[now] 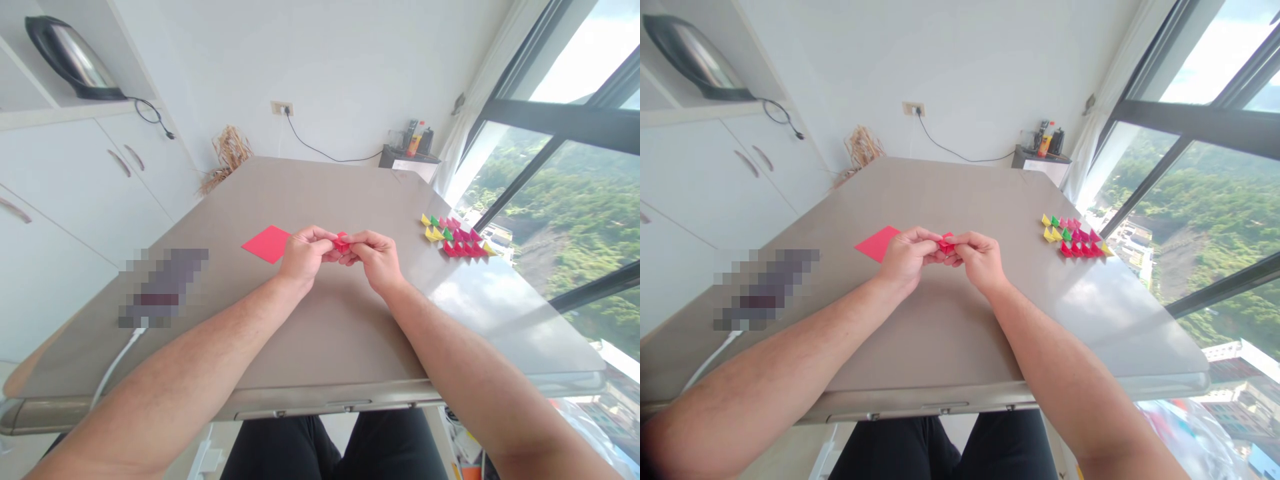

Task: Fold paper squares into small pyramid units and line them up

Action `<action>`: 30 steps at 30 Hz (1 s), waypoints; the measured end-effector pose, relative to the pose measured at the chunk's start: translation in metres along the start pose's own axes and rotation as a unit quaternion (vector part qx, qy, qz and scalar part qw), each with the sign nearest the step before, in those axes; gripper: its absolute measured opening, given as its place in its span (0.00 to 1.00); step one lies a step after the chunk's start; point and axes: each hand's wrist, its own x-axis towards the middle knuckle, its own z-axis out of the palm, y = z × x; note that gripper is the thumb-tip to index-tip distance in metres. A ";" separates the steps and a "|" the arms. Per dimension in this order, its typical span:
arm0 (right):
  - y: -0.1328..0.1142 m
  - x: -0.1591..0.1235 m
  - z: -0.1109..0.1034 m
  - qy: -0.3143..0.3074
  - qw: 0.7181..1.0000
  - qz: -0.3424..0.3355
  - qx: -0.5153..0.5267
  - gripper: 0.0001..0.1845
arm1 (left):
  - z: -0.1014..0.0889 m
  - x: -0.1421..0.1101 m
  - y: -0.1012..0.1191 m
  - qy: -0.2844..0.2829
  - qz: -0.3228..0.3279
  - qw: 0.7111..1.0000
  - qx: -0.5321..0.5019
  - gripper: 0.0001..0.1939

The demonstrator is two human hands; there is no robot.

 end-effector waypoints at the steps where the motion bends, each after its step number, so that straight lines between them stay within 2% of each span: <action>1: 0.000 0.000 0.000 0.000 1.000 0.002 0.004 0.07 | 0.000 0.000 0.000 -0.002 -0.003 1.000 -0.003 0.05; 6: -0.001 0.000 -0.003 -0.015 1.000 0.008 0.022 0.07 | -0.004 0.003 -0.005 -0.018 -0.019 1.000 -0.016 0.06; 10: -0.002 -0.001 -0.006 -0.024 1.000 -0.002 -0.004 0.08 | -0.006 0.004 -0.005 -0.044 -0.022 0.999 -0.001 0.05; 13: -0.003 -0.003 -0.006 -0.030 0.999 -0.015 -0.025 0.09 | -0.006 0.004 -0.005 -0.038 0.009 0.999 0.031 0.10; 17: -0.005 -0.003 -0.005 -0.011 1.000 -0.004 -0.023 0.19 | -0.007 0.005 -0.007 -0.017 0.064 0.996 0.064 0.14; 22: -0.003 0.000 -0.005 -0.002 0.998 0.015 -0.066 0.10 | -0.010 0.006 -0.013 -0.038 0.117 0.986 0.112 0.17; 26: 0.000 0.001 -0.005 0.002 0.998 0.004 -0.067 0.10 | -0.010 0.006 -0.014 -0.053 0.129 0.983 0.116 0.16; 30: 0.002 0.001 -0.005 -0.010 0.998 -0.003 -0.064 0.11 | -0.010 0.006 -0.013 -0.037 0.134 0.981 0.134 0.12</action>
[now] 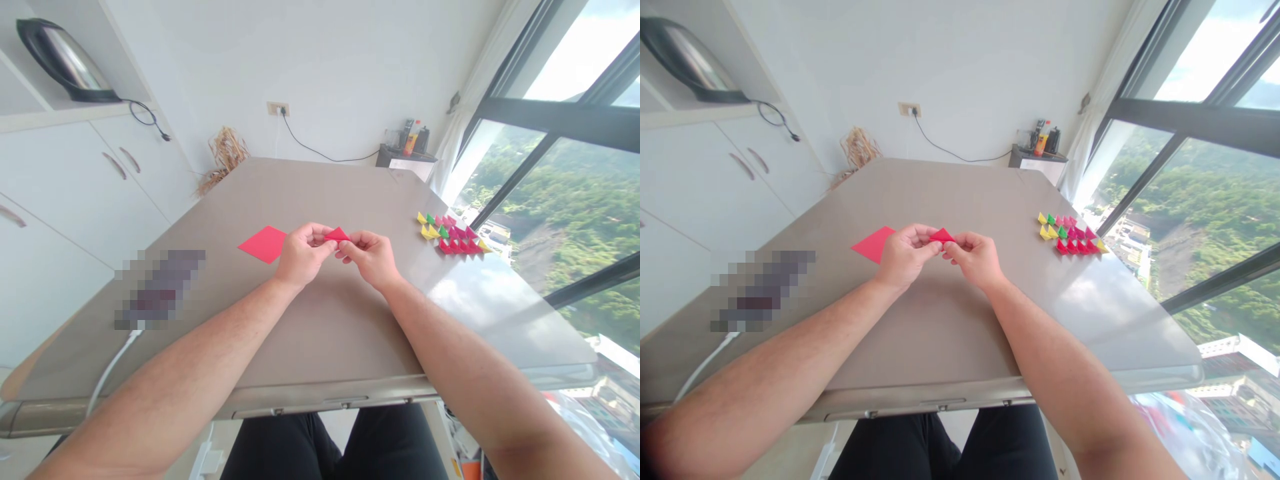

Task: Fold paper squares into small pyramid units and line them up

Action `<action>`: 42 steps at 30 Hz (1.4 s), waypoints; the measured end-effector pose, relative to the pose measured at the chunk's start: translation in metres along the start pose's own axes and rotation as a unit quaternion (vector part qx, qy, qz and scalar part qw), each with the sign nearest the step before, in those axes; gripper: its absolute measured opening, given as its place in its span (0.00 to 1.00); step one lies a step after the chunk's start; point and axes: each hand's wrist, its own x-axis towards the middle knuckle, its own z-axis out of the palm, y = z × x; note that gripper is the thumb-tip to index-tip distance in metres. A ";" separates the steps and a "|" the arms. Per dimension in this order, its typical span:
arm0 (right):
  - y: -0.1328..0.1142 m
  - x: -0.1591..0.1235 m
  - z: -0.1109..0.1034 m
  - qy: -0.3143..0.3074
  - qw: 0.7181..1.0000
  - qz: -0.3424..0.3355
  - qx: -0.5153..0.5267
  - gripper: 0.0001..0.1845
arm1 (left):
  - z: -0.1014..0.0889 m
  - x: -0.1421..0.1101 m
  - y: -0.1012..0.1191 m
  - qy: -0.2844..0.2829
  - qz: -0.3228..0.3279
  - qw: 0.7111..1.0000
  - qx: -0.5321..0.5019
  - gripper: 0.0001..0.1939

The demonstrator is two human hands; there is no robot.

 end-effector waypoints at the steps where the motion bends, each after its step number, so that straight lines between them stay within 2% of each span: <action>1: 0.000 0.000 0.000 -0.001 1.000 -0.001 0.001 0.11 | 0.000 0.000 0.000 0.003 -0.001 1.000 0.000 0.11; 14: -0.003 -0.001 0.002 0.013 1.000 0.013 0.023 0.10 | 0.001 0.000 0.001 0.004 -0.009 1.000 -0.012 0.12; 22: -0.004 0.000 0.003 0.014 0.999 0.023 0.037 0.09 | 0.001 0.000 0.007 0.009 -0.051 0.998 -0.020 0.15; 27: -0.004 -0.001 0.000 0.023 0.999 0.034 0.024 0.09 | -0.001 0.002 0.006 -0.020 -0.084 0.996 -0.038 0.12; 32: -0.005 -0.001 0.004 0.021 0.999 0.039 0.001 0.07 | 0.000 0.003 0.001 -0.007 -0.064 0.998 0.029 0.11; 36: -0.004 -0.001 0.010 0.045 0.998 0.037 -0.025 0.06 | 0.003 0.001 -0.006 0.007 -0.045 0.995 0.085 0.11; 42: 0.002 -0.003 0.011 0.024 0.999 0.009 -0.040 0.10 | 0.002 0.001 -0.008 0.018 -0.025 0.995 0.098 0.10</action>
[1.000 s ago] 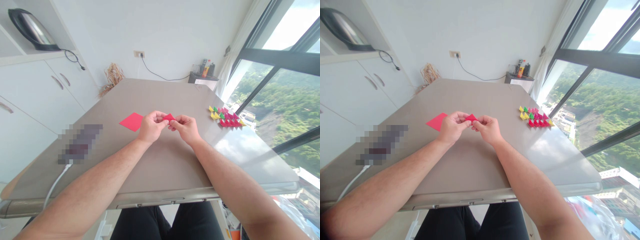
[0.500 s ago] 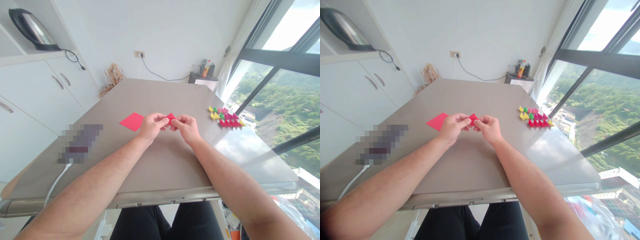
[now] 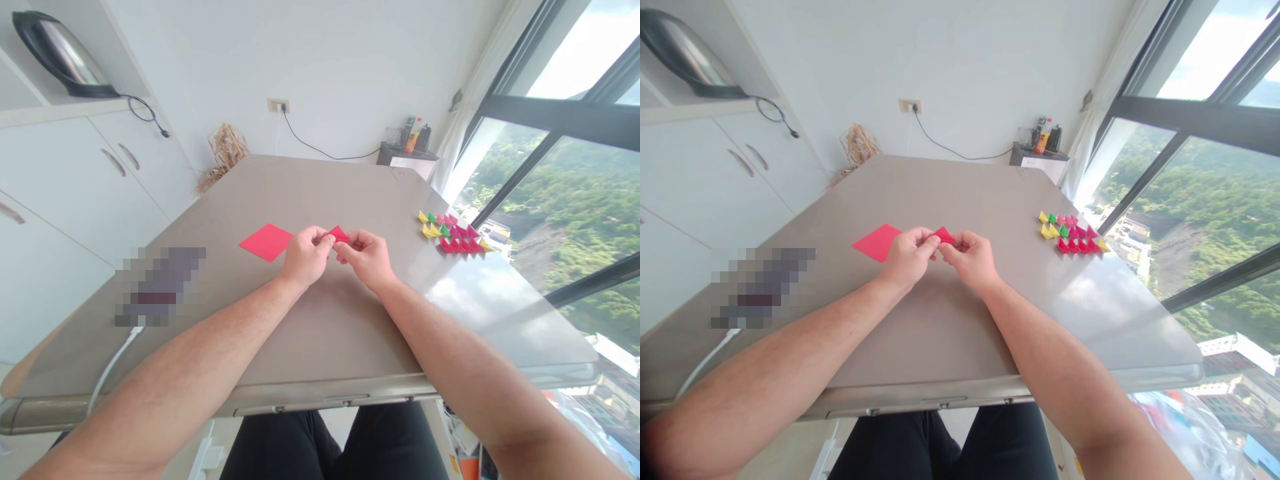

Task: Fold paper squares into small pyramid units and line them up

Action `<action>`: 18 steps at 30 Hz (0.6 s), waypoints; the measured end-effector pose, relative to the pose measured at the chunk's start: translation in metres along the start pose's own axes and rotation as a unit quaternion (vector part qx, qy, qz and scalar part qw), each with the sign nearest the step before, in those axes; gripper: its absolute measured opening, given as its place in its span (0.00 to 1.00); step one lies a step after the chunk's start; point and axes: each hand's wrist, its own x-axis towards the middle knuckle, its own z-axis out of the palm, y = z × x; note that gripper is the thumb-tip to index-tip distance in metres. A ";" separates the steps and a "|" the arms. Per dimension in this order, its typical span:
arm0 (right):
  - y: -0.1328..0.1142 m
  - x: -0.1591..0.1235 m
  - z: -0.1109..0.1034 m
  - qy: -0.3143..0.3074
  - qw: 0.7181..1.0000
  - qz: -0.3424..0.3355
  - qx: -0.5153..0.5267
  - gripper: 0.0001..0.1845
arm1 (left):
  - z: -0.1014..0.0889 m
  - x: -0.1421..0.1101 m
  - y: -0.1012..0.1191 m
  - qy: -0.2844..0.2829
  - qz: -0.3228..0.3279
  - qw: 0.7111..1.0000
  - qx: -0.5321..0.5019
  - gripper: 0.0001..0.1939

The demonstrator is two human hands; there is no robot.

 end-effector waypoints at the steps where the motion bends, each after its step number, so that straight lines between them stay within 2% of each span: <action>1: 0.000 0.000 0.000 -0.002 1.000 0.001 -0.001 0.10 | 0.000 0.000 0.000 0.000 -0.002 1.000 -0.005 0.09; 11: -0.006 -0.001 -0.003 0.001 1.000 0.022 0.020 0.10 | 0.002 -0.001 0.002 0.004 -0.023 0.998 -0.050 0.08; 18: -0.003 0.002 -0.007 -0.031 0.998 0.031 0.038 0.12 | -0.004 0.002 0.002 0.016 -0.020 0.999 -0.041 0.08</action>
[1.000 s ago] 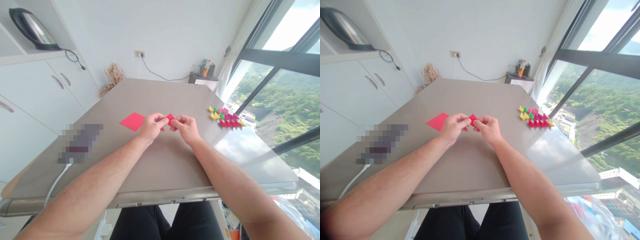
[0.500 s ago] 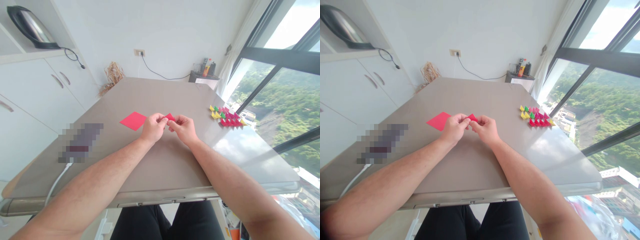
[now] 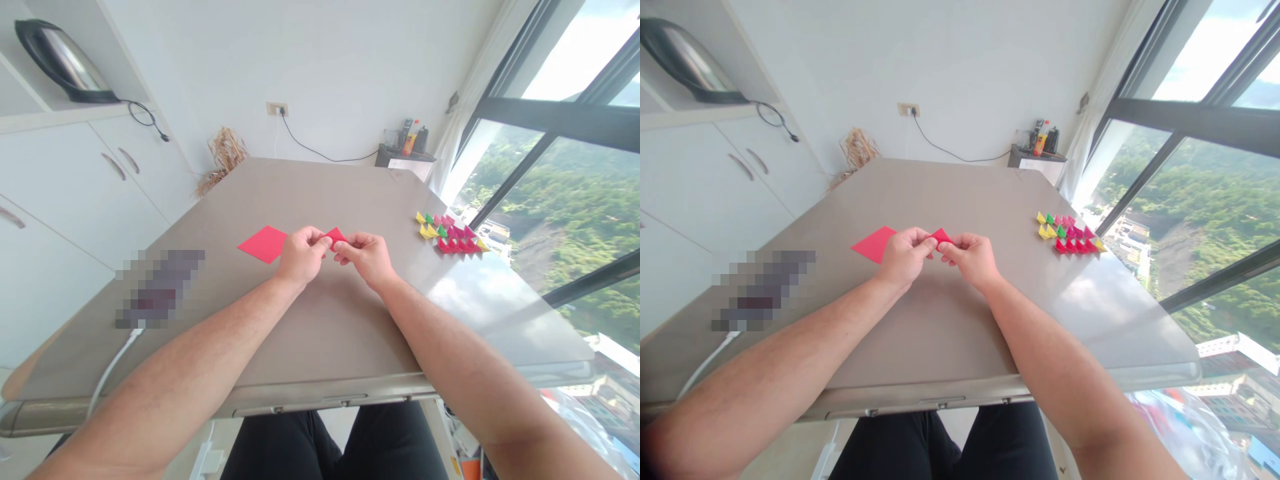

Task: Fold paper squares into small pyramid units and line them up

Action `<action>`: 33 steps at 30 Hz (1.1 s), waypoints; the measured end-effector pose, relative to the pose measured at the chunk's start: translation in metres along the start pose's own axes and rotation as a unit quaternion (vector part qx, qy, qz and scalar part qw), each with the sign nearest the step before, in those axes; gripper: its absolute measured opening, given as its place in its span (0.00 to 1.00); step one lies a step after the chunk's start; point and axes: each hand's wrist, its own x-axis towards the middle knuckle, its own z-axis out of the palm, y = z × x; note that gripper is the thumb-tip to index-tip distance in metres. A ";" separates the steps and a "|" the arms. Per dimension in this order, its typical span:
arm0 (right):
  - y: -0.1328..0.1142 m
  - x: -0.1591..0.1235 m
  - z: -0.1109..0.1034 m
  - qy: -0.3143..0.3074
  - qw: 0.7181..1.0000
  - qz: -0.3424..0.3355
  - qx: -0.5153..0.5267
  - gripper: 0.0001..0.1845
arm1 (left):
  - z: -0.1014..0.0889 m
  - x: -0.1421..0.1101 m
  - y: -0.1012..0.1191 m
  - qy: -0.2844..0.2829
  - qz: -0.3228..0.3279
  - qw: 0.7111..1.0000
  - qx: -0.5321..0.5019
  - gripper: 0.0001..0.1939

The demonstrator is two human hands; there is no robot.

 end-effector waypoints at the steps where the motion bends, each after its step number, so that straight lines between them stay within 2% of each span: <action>1: 0.000 0.000 -0.001 0.002 1.000 -0.002 -0.007 0.13 | 0.000 0.000 0.000 0.000 0.000 1.000 -0.001 0.07; 6: 0.002 0.002 -0.003 0.028 0.999 -0.004 -0.036 0.14 | 0.003 -0.001 -0.003 -0.030 -0.004 0.999 -0.038 0.09; 8: 0.003 0.001 -0.002 0.064 0.997 0.011 -0.044 0.14 | 0.003 -0.002 -0.004 -0.021 0.013 1.000 0.000 0.10; 10: 0.003 0.000 -0.001 0.108 0.992 0.018 -0.066 0.17 | 0.002 -0.004 -0.003 0.017 0.048 0.996 0.072 0.09; 12: 0.002 -0.002 0.001 0.084 0.994 0.013 -0.064 0.18 | 0.000 -0.005 -0.002 0.037 0.083 0.989 0.119 0.07; 15: 0.003 -0.003 0.003 0.034 0.999 -0.010 -0.035 0.19 | 0.000 -0.008 0.001 0.001 0.133 0.980 0.147 0.06; 19: 0.007 0.000 0.002 0.067 0.997 -0.022 -0.036 0.17 | 0.005 -0.011 0.004 -0.037 0.173 0.972 0.152 0.04; 21: 0.007 0.002 0.001 0.081 0.995 -0.019 -0.046 0.13 | 0.006 -0.010 0.004 -0.029 0.153 0.980 0.123 0.05; 24: 0.007 0.004 -0.001 0.082 0.995 -0.009 -0.050 0.07 | 0.005 -0.007 0.004 0.030 0.077 0.995 0.055 0.13; 26: 0.006 0.003 -0.001 0.070 0.996 -0.006 -0.048 0.06 | 0.004 -0.004 0.004 0.005 0.017 1.000 -0.010 0.15; 28: 0.006 0.002 -0.001 0.057 0.997 -0.009 -0.045 0.06 | 0.003 -0.003 0.005 -0.037 -0.022 0.997 -0.059 0.10; 30: 0.005 0.001 -0.001 0.042 0.998 -0.017 -0.041 0.07 | 0.004 -0.003 0.006 -0.056 -0.033 0.995 -0.078 0.06; 33: 0.003 0.000 -0.001 0.033 0.998 -0.030 -0.038 0.06 | 0.005 -0.005 0.008 -0.050 -0.029 0.995 -0.078 0.05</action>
